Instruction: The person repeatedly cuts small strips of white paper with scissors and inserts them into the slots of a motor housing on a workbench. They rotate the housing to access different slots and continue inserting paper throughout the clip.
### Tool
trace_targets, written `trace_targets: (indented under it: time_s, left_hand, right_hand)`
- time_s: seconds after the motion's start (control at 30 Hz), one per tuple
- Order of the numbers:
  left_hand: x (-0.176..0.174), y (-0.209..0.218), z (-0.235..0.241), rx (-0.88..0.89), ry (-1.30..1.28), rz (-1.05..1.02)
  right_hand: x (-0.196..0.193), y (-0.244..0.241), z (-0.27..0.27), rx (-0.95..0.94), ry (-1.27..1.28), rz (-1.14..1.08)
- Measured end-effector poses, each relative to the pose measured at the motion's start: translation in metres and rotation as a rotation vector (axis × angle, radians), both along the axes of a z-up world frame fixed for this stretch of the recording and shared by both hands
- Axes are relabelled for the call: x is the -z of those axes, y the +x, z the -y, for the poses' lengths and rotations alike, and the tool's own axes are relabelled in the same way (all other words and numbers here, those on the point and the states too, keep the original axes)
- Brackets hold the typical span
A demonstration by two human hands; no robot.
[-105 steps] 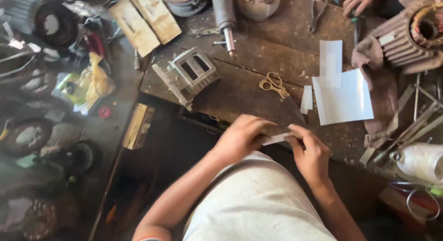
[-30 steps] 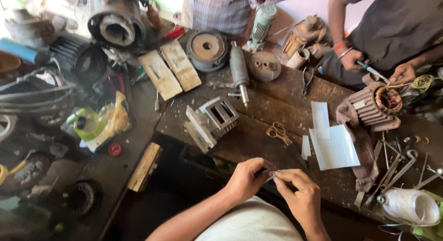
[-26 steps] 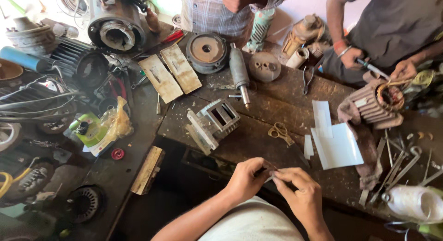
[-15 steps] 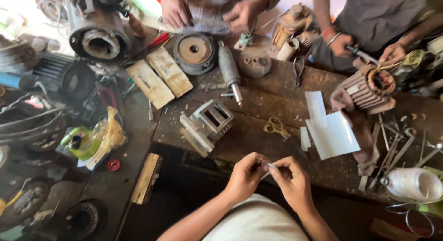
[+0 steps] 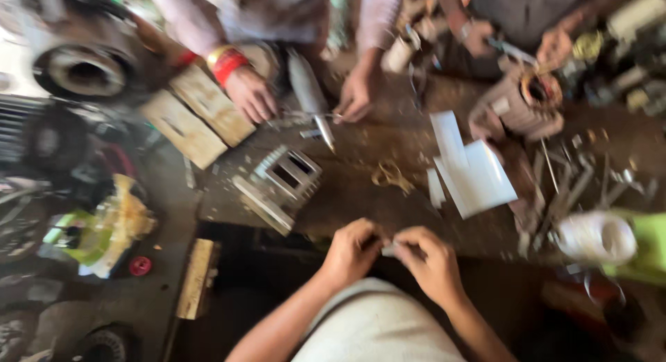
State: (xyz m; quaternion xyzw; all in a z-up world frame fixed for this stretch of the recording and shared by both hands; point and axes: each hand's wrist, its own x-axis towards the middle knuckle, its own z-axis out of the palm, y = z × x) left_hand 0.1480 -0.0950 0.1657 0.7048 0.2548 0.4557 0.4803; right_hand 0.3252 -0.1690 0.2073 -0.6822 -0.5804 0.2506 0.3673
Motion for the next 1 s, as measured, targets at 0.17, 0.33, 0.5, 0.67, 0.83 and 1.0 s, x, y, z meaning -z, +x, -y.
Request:
trace_targets:
  time_s: [0.17, 0.33, 0.5, 0.67, 0.83, 1.0]
  left_hand:
    - [0.043, 0.023, -0.03, 0.058, 0.056, -0.125]
    - [0.106, 0.077, -0.083, -0.237, 0.484, -0.537]
    - [0.171, 0.101, -0.058, -0.128, 0.536, -0.884]
    - [0.188, 0.095, -0.021, -0.298, 0.592, -0.846]
    - [0.184, 0.101, -0.022, -0.243, 0.478, -0.933]
    - [0.184, 0.106, -0.025, -0.225, 0.496, -0.955]
  right_hand:
    - [0.056, 0.038, -0.018, -0.083, 0.213, 0.117]
    - [0.118, 0.077, -0.09, -0.012, 0.128, 0.525]
    - [0.167, 0.103, -0.12, -0.107, 0.002, 0.694]
    - [0.178, 0.117, -0.106, -0.05, -0.038, 0.52]
    - [0.185, 0.093, -0.084, 0.022, -0.135, 0.51]
    - [0.184, 0.09, -0.094, 0.03, -0.15, 0.722]
